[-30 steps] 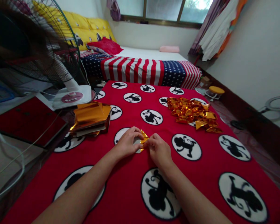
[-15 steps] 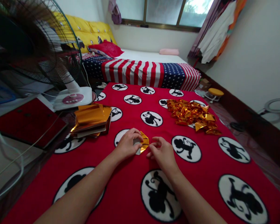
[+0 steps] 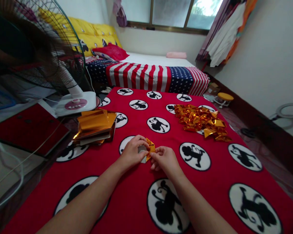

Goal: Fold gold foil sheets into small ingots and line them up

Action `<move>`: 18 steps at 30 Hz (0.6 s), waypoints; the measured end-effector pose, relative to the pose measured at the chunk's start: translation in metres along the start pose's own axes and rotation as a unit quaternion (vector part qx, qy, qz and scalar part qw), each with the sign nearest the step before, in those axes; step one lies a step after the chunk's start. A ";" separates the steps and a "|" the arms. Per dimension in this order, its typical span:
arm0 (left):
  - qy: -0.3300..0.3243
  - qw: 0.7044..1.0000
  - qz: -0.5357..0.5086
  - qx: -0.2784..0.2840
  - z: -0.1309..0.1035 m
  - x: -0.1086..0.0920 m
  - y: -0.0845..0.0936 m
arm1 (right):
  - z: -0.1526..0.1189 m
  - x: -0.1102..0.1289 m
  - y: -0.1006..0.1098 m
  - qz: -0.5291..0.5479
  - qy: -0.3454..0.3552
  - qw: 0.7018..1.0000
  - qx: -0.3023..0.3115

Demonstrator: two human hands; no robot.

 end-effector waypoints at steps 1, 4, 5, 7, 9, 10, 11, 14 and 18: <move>-0.001 1.000 -0.004 0.000 0.000 0.000 0.000 | 0.001 0.001 -0.002 -0.026 0.008 1.000 0.010; -0.011 1.000 -0.004 0.000 -0.001 -0.003 0.001 | 0.004 0.007 -0.002 -0.120 0.049 0.991 0.021; -0.015 1.000 -0.001 -0.001 -0.002 -0.004 0.001 | 0.006 0.010 0.001 -0.156 0.059 0.986 0.017; -0.025 1.000 0.008 0.003 -0.003 -0.006 0.001 | 0.012 0.018 0.010 -0.242 0.068 0.968 0.006; -0.036 0.999 0.018 0.010 -0.004 -0.007 0.001 | 0.022 0.030 0.017 -0.343 0.088 0.935 0.013; -0.043 0.999 0.022 0.012 -0.005 -0.008 0.002 | 0.026 0.037 0.018 -0.383 0.105 0.917 0.028; -0.050 0.998 0.024 0.014 -0.005 -0.009 0.002 | 0.031 0.045 0.019 -0.418 0.122 0.899 0.044; -0.071 0.997 0.033 0.014 -0.006 -0.010 0.005 | 0.045 0.065 0.023 -0.497 0.152 0.852 0.068; -0.113 0.991 0.065 0.028 -0.009 -0.015 0.005 | 0.058 0.087 0.022 -0.553 0.210 0.805 0.049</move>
Point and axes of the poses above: each hand's wrist, its own z-axis towards the middle knuckle, its own y-axis out of the back of the hand, x = y × z, the point moved 8 cm from there along z, towards the middle knuckle, and after that the axes turned 1 degree about x, right-handed, at the moved point
